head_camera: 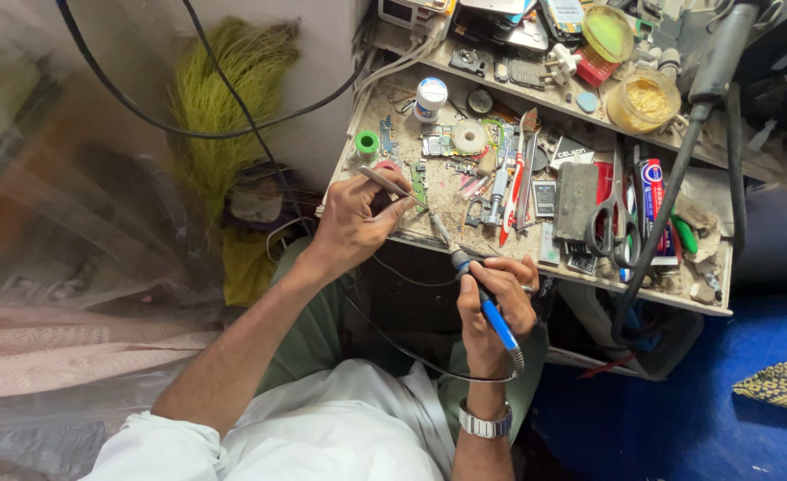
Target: The person sits at a cluttered workbench and uses a soldering iron to work on a small green circuit board. They hold the board with tweezers in one hand and apply the soldering iron with the other, focusing on specific points on the board. The workspace is filled with various tools and electronic components.
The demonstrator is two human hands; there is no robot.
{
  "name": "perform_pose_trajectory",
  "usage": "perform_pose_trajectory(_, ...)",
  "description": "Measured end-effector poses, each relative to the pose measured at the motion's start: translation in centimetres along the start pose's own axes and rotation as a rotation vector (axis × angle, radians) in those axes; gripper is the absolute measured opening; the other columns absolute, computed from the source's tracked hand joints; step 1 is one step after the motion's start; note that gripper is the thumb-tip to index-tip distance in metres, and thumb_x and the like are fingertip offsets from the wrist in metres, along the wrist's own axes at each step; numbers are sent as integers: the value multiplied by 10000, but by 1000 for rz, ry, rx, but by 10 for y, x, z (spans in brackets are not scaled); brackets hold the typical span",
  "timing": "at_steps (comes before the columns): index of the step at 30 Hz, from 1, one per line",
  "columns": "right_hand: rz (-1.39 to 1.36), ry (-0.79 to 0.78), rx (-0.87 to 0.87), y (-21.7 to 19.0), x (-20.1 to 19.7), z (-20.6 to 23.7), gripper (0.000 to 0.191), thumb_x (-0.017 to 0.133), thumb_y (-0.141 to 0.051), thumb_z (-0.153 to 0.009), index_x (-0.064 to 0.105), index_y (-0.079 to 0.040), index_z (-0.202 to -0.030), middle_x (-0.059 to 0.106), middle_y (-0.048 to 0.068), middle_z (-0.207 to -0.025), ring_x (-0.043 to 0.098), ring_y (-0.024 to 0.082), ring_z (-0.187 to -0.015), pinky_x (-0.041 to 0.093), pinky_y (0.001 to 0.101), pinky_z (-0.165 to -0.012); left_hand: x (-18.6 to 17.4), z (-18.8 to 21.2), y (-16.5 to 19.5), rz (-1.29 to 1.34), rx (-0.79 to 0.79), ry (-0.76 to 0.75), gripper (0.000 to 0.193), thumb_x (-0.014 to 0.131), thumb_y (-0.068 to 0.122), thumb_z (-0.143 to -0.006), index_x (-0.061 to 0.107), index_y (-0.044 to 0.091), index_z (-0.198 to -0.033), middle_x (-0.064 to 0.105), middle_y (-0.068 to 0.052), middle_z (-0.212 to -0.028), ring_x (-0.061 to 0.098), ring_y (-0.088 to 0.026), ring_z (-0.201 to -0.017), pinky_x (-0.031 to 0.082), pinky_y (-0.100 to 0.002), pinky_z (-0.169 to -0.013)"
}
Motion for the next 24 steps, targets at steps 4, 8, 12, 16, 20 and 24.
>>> perform_pose_trajectory(4, -13, 9, -2, -1, 0, -1, 102, 722, -76, -870, 727, -44, -967, 735, 48, -905, 675, 208, -1034, 345, 457, -1238, 1, 0, -2, -2, -25, -4, 154, 782, 56, -908, 703, -25, -1012, 729, -85, -953, 707, -139, -893, 585, -301, -829)
perform_pose_trajectory(8, 1, 0, -2, 0, 1, -1, 105, 722, -75, -864, 728, -42, -964, 737, 53, -910, 672, 213, -1037, 339, 462, -1242, 1, -1, -2, 5, 5, 4, 146, 781, 46, -908, 702, -28, -1006, 726, -93, -964, 711, -150, -918, 585, -305, -850)
perform_pose_trajectory(12, -12, 3, 10, 2, 1, -1, 109, 709, -71, -868, 726, -40, -971, 733, 54, -909, 670, 214, -1034, 343, 460, -1240, 1, -1, 0, -5, 13, 12, 155, 788, 42, -900, 697, -37, -998, 721, -103, -962, 709, -157, -913, 581, -310, -845)
perform_pose_trajectory(16, -43, 6, 36, 3, -5, -1, 134, 693, -76, -874, 718, -38, -1000, 718, 55, -926, 663, 217, -1056, 374, 453, -1230, 2, -3, 3, -29, 42, 18, 162, 788, 45, -896, 698, -37, -1004, 723, -102, -975, 716, -156, -933, 584, -314, -856)
perform_pose_trajectory(20, -21, -3, 9, 4, -6, -2, 116, 705, -71, -874, 717, -37, -984, 727, 58, -917, 664, 220, -1045, 368, 456, -1223, 5, -2, 0, -3, -64, -9, 145, 785, 64, -907, 703, -23, -988, 731, -82, -933, 712, -141, -866, 588, -302, -806)
perform_pose_trajectory(24, -12, 2, 2, 5, -4, -3, 111, 708, -71, -871, 715, -37, -977, 728, 56, -913, 665, 218, -1035, 363, 457, -1222, 5, -4, 1, -7, 18, 11, 147, 787, 53, -907, 702, -25, -996, 728, -85, -954, 713, -139, -902, 588, -303, -831)
Point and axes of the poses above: each hand's wrist, its own z-axis away from the middle knuckle, its own x-axis out of the palm, y = z × x, the point moved 3 cm from there along -z, towards the middle knuckle
